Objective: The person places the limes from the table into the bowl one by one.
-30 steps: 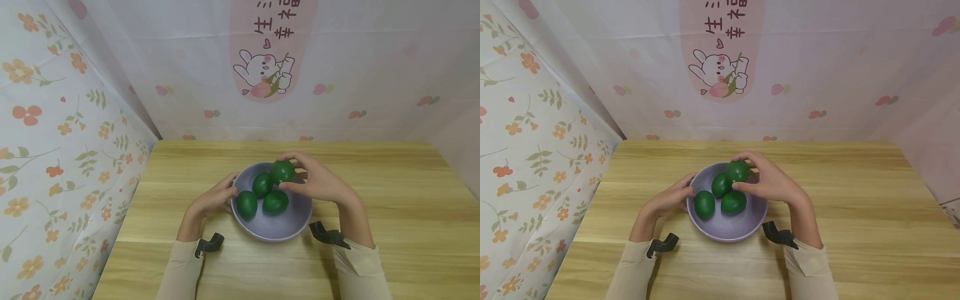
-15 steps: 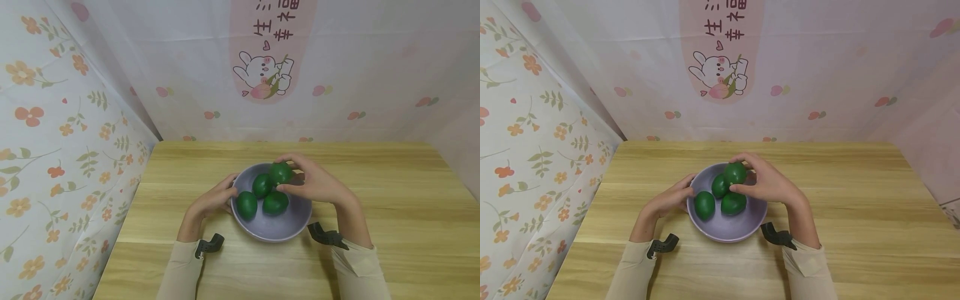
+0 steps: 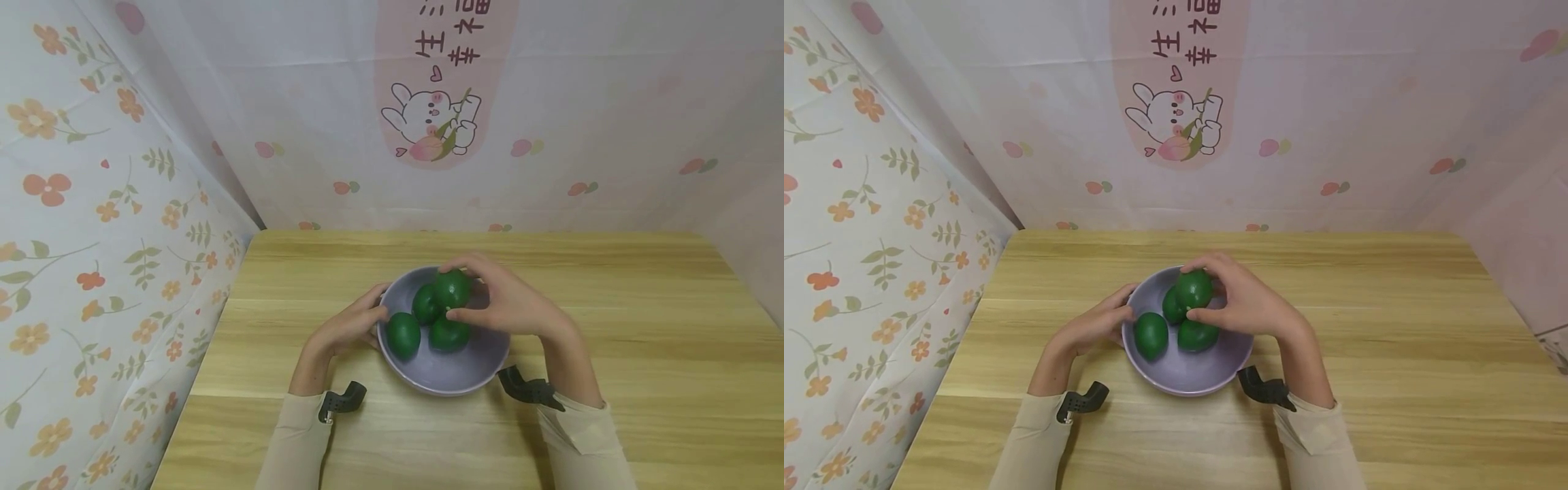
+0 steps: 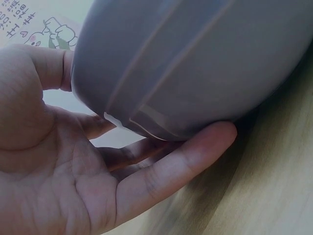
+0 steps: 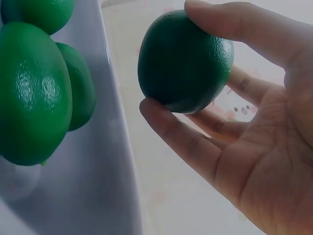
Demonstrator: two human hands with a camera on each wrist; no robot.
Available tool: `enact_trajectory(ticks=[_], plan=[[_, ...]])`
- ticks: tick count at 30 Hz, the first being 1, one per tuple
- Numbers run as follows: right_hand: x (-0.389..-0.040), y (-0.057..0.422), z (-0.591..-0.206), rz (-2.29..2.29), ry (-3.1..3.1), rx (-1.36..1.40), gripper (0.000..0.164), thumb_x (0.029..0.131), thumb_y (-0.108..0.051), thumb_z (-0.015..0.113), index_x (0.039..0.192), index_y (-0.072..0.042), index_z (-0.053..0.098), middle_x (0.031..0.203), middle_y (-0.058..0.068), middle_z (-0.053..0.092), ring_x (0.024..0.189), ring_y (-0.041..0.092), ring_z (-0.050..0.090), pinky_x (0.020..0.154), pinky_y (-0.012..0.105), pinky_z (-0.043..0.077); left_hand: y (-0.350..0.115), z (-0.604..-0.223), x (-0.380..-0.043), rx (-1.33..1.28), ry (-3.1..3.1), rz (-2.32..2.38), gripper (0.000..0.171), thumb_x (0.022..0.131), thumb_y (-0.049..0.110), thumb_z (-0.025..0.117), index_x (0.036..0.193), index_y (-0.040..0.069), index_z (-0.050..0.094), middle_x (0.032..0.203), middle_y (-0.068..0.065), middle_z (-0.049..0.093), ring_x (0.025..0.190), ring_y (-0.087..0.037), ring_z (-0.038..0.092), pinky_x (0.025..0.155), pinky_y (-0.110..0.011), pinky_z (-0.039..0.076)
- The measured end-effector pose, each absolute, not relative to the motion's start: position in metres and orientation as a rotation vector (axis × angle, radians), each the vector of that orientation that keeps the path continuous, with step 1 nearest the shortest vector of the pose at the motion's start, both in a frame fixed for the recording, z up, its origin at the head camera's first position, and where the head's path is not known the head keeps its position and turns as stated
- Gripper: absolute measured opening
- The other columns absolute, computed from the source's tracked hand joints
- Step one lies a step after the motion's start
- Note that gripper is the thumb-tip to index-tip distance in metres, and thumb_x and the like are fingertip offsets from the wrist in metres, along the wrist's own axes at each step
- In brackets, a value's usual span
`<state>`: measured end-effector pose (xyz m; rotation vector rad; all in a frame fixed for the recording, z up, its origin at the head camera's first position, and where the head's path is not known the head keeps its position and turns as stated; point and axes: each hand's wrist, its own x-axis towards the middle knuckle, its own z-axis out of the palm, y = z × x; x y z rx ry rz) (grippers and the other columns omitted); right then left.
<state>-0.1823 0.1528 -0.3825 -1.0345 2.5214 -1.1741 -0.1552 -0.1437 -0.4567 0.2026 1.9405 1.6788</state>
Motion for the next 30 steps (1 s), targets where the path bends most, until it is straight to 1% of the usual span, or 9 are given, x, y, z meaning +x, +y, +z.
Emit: enact_trajectory(ticks=[6,13,16,23,27,30], plan=[[-0.18,0.148,-0.381,-1.139,2.549,-1.04,0.065,0.083,-0.015,0.089,0.141,-0.019,0.061,0.146,0.007,0.059,0.132,0.028,0.06,0.108,0.052,0.056,-0.143,-0.456,-0.156,0.205,1.915,1.696,0.074,0.096,0.011,0.043,0.167,0.024,0.027,0.17,-0.019,0.027,0.128,-0.043,0.058,0.085,-0.051,0.067],[-0.178,0.144,-0.381,-1.117,2.555,-1.045,0.064,0.084,-0.011,0.088,0.142,-0.016,0.061,0.148,0.013,0.056,0.134,0.034,0.056,0.108,0.059,0.056,-0.143,-0.455,-0.156,0.203,1.921,1.693,0.073,0.096,0.012,0.044,0.167,0.024,0.028,0.17,-0.019,0.028,0.127,-0.043,0.058,0.085,-0.051,0.067],[-0.177,0.143,-0.381,-1.108,2.544,-1.027,0.064,0.084,-0.011,0.087,0.143,-0.015,0.061,0.148,0.014,0.055,0.134,0.034,0.056,0.108,0.059,0.056,-0.143,-0.456,-0.156,0.204,1.921,1.693,0.073,0.096,0.011,0.044,0.167,0.023,0.028,0.17,-0.019,0.028,0.127,-0.043,0.058,0.085,-0.051,0.067],[-0.175,0.141,-0.38,-1.095,2.544,-1.01,0.063,0.085,-0.012,0.086,0.143,-0.015,0.061,0.147,0.014,0.053,0.129,0.033,0.06,0.105,0.054,0.059,-0.144,-0.456,-0.156,0.214,1.912,1.693,0.073,0.097,0.011,0.043,0.167,0.023,0.027,0.169,-0.019,0.029,0.126,-0.042,0.059,0.085,-0.052,0.067],[-0.175,0.141,-0.38,-1.086,2.553,-1.018,0.063,0.085,-0.011,0.086,0.143,-0.014,0.061,0.147,0.014,0.054,0.129,0.033,0.06,0.105,0.055,0.059,-0.144,-0.456,-0.156,0.212,1.917,1.69,0.072,0.097,0.011,0.043,0.166,0.023,0.028,0.169,-0.019,0.029,0.125,-0.042,0.06,0.085,-0.052,0.067],[-0.175,0.141,-0.379,-1.089,2.55,-1.013,0.065,0.085,-0.01,0.086,0.145,-0.014,0.06,0.148,0.015,0.053,0.131,0.035,0.059,0.107,0.057,0.058,-0.144,-0.456,-0.156,0.211,1.918,1.686,0.072,0.097,0.011,0.043,0.166,0.023,0.028,0.169,-0.019,0.029,0.125,-0.042,0.06,0.085,-0.052,0.067]])
